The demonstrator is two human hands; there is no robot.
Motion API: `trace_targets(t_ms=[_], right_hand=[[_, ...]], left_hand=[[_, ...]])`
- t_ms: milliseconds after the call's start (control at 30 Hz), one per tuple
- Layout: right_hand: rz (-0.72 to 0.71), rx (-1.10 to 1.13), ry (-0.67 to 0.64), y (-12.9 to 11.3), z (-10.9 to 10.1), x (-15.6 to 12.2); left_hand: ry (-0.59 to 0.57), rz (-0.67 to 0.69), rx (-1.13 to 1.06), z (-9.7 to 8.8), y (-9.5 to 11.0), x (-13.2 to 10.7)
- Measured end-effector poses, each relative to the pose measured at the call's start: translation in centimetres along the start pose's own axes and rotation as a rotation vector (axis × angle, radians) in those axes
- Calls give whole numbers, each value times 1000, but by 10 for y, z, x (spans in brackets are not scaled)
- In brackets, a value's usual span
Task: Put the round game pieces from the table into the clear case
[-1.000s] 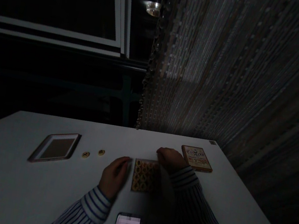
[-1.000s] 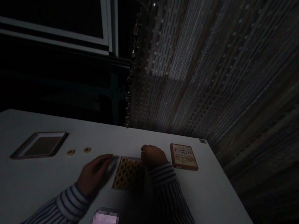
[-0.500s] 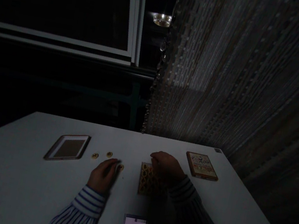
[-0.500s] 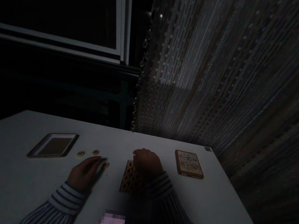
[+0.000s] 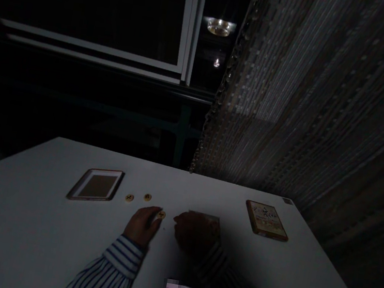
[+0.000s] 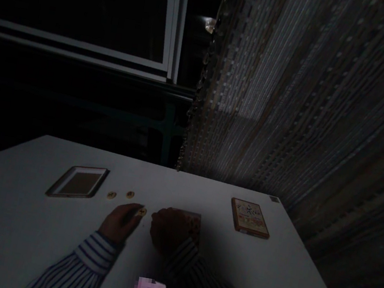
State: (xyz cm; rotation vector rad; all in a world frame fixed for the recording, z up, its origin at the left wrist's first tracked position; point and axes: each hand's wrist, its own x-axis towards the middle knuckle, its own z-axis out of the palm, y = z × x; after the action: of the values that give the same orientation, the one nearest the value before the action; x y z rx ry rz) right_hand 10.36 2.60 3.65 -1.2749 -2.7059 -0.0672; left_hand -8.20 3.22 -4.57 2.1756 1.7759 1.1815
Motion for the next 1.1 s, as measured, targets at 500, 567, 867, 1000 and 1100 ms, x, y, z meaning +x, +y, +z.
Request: trace_targets(t_ms=[500, 567, 867, 1000, 1100], right_hand=[[0, -8, 19, -2, 22, 0], [-7, -12, 15, -2, 23, 0], [-24, -6, 63, 1, 33, -1], [-24, -12, 67, 0, 32, -1], [-37, -13, 45, 0, 28, -1]], left_hand=[[-122, -6, 97, 3, 4, 3], [-126, -10, 95, 3, 5, 3], [-78, -3, 39, 1, 7, 3], [-33, -26, -2, 0, 11, 3], [7, -76, -43, 0, 14, 2]])
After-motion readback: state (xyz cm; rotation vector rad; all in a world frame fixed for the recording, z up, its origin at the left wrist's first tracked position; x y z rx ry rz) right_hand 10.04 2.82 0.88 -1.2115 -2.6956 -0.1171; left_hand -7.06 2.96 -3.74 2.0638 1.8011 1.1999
